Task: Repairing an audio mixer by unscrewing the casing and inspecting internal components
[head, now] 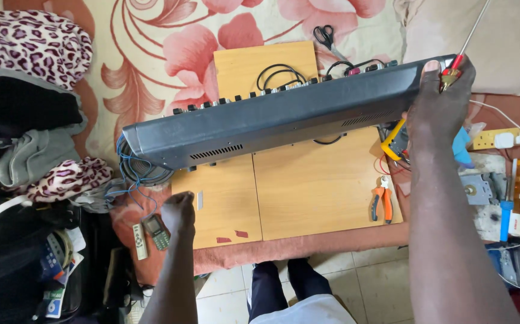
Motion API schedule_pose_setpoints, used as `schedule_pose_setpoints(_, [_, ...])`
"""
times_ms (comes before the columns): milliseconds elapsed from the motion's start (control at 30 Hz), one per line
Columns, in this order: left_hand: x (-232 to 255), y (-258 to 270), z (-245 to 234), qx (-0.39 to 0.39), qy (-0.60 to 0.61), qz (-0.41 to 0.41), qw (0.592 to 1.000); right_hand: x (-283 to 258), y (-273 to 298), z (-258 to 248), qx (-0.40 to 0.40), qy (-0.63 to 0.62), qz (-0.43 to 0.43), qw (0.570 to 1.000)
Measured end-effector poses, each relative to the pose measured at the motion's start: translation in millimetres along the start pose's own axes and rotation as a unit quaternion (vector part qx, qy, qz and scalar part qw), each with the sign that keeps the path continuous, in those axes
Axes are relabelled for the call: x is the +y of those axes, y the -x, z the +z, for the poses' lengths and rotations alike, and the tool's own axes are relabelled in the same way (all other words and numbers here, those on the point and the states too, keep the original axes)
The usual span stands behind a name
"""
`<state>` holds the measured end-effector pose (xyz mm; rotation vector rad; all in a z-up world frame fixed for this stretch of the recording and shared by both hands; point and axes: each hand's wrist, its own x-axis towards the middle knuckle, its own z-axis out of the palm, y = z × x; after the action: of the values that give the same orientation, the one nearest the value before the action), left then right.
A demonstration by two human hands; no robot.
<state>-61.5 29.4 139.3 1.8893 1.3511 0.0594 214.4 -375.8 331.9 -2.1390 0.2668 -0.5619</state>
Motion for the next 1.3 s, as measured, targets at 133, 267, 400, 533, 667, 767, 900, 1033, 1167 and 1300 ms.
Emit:
schedule_pose_setpoints(133, [-38.2, 0.7, 17.8, -0.013, -0.095, 0.019, 0.995, 2.2, -1.3, 2.0, 0.003, 0.02, 0.003, 1.0])
schedule_pose_setpoints(267, [-52.6, -8.1, 30.2, -0.001, -0.151, 0.043, 0.988, -14.7, 5.9, 0.3, -0.013, -0.014, 0.058, 0.998])
schedule_pose_setpoints(400, [-81.7, -38.3, 57.2, 0.029, -0.114, -0.073, 0.99, -9.5, 2.5, 1.9, -0.009, 0.023, 0.046, 0.999])
schedule_pose_setpoints(533, [-81.1, -45.4, 66.2, 0.049, -0.136, -0.056, 0.988, -10.4, 8.3, 1.2, -0.004, 0.006, -0.014, 1.0])
schedule_pose_setpoints(667, [-83.6, -50.9, 74.5, 0.045, -0.148, -0.102, 0.983, -13.9, 10.5, -0.4, -0.023, -0.012, 0.02, 0.999])
schedule_pose_setpoints(767, [-89.2, -55.7, 78.2, 0.054, -0.165, -0.11, 0.979, -14.8, 9.7, 0.3, -0.024, -0.008, 0.015, 1.0])
schedule_pose_setpoints(900, [-91.8, -56.5, 81.8, 0.043, -0.15, -0.094, 0.983, -11.8, 9.5, 0.3, -0.026, 0.001, 0.0, 1.0])
schedule_pose_setpoints(1033, [-97.8, -68.2, 89.1, 0.025, -0.166, -0.102, 0.981, -11.4, 9.0, 2.5, -0.02, -0.006, 0.011, 1.0])
schedule_pose_setpoints(1167, [-109.6, -74.6, 93.0, 0.003, -0.199, -0.027, 0.98, -14.6, 8.7, 2.4, -0.012, -0.002, 0.029, 1.0])
schedule_pose_setpoints(1300, [-109.1, -61.6, 95.5, 0.044, -0.053, -0.103, 0.992, -13.7, 10.5, -2.6, -0.028, 0.003, -0.001, 1.0])
